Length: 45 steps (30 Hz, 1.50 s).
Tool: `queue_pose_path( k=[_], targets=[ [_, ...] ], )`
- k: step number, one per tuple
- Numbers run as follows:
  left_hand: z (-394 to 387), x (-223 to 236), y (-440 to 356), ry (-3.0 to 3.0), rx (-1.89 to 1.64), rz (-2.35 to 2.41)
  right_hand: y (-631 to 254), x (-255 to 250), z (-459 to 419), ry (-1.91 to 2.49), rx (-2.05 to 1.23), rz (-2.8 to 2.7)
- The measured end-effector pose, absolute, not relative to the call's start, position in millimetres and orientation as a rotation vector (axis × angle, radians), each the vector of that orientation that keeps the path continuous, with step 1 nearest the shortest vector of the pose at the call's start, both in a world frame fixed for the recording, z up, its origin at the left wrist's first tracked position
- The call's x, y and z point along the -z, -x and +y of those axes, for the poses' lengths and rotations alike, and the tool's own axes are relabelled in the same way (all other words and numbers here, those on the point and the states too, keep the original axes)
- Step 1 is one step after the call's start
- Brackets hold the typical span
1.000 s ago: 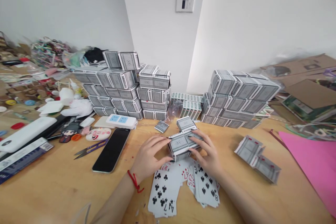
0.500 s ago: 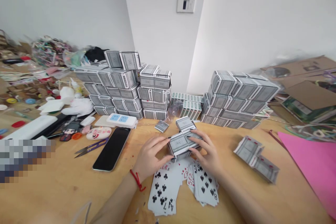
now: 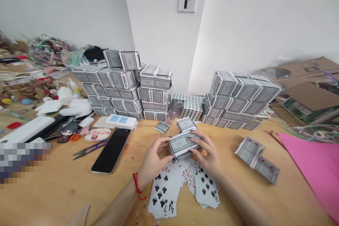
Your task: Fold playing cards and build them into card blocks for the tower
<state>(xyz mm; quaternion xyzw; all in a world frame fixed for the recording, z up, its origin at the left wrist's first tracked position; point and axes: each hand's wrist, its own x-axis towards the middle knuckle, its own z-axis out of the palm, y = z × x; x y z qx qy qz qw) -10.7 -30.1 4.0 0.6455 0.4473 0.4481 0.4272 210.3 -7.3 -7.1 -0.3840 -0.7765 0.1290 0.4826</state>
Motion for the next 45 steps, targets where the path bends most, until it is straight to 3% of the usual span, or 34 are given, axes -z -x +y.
queue_pose_path(
  k=[14,24,45],
  targets=[
    [-21.3,-8.2,21.1,-1.777,-1.060,1.097,-208.3,11.2,-9.5,0.946,-0.318,-1.915],
    [-10.8,15.0,8.4,-1.397,-1.141,1.015,-209.1,13.4,-8.6,0.956,-0.311,-1.891],
    [-11.4,9.1,9.1,-1.272,-1.149,0.913,-207.4,12.5,-9.9,0.964,-0.310,-1.875]
  ],
)
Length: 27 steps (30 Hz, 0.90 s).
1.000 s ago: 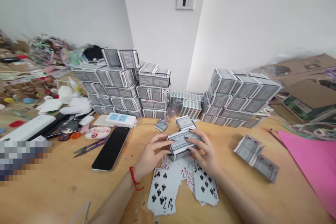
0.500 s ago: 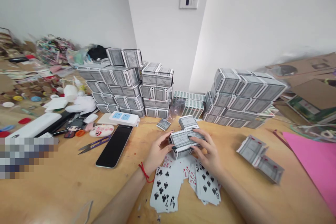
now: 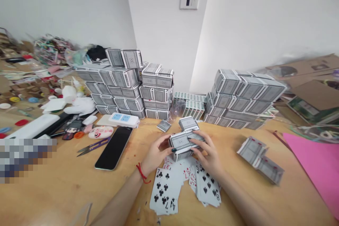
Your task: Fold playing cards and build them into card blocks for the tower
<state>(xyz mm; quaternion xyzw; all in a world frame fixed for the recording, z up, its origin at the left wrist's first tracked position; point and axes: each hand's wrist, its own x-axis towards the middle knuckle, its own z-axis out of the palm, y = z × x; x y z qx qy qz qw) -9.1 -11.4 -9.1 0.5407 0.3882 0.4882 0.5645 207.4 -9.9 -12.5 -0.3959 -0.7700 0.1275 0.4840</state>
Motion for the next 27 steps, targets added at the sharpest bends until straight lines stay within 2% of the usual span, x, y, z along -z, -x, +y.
queue_pose_path(
  k=[9,16,27],
  targets=[
    [-14.2,6.1,7.5,-1.285,-1.171,0.904,-208.1,14.8,-9.4,0.960,-0.294,-1.893],
    [-8.8,6.1,0.0,-1.238,-1.247,1.112,-208.5,13.7,-8.9,0.943,-0.280,-1.921],
    [-14.7,-6.7,-0.9,-1.263,-1.223,1.079,-209.5,11.7,-9.5,0.925,-0.272,-1.938]
  ],
)
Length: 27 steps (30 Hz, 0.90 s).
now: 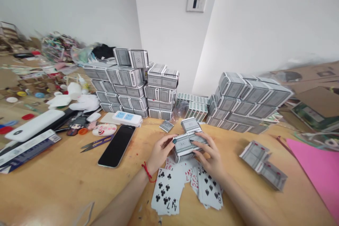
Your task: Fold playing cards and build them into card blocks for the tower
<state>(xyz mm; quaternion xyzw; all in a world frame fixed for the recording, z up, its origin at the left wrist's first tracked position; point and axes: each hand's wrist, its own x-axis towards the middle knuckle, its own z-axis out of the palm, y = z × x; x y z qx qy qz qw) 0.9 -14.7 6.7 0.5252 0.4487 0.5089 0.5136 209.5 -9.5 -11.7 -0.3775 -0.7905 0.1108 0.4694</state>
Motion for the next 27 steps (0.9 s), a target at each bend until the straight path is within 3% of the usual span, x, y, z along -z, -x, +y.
queue_pose_path(
  k=[14,27],
  targets=[
    [-14.5,1.1,-4.9,-1.104,-1.245,1.084,-209.5,10.8,-7.1,0.909,-0.242,-1.964],
    [-27.7,3.8,-2.8,-1.444,-1.244,1.005,-209.9,11.7,-8.8,0.897,-0.242,-1.935]
  ],
)
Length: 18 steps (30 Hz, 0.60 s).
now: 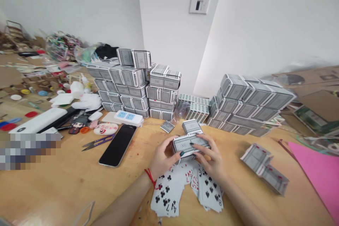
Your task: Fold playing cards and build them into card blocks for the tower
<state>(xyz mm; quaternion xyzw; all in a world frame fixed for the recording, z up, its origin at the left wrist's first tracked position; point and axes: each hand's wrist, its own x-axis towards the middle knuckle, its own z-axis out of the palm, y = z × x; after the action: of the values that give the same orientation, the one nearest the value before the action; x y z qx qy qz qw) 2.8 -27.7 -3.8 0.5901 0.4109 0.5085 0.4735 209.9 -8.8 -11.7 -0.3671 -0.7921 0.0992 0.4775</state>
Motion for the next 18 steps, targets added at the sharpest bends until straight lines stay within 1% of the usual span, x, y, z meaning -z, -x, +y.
queue_pose_path(
  k=[9,18],
  targets=[
    [-28.7,1.0,-1.8,-1.520,-1.241,1.101,-210.2,11.8,-8.8,0.895,-0.252,-1.933],
    [-30.7,-2.3,-4.4,-1.542,-1.268,1.087,-209.3,11.4,-9.2,0.907,-0.260,-1.941]
  ],
)
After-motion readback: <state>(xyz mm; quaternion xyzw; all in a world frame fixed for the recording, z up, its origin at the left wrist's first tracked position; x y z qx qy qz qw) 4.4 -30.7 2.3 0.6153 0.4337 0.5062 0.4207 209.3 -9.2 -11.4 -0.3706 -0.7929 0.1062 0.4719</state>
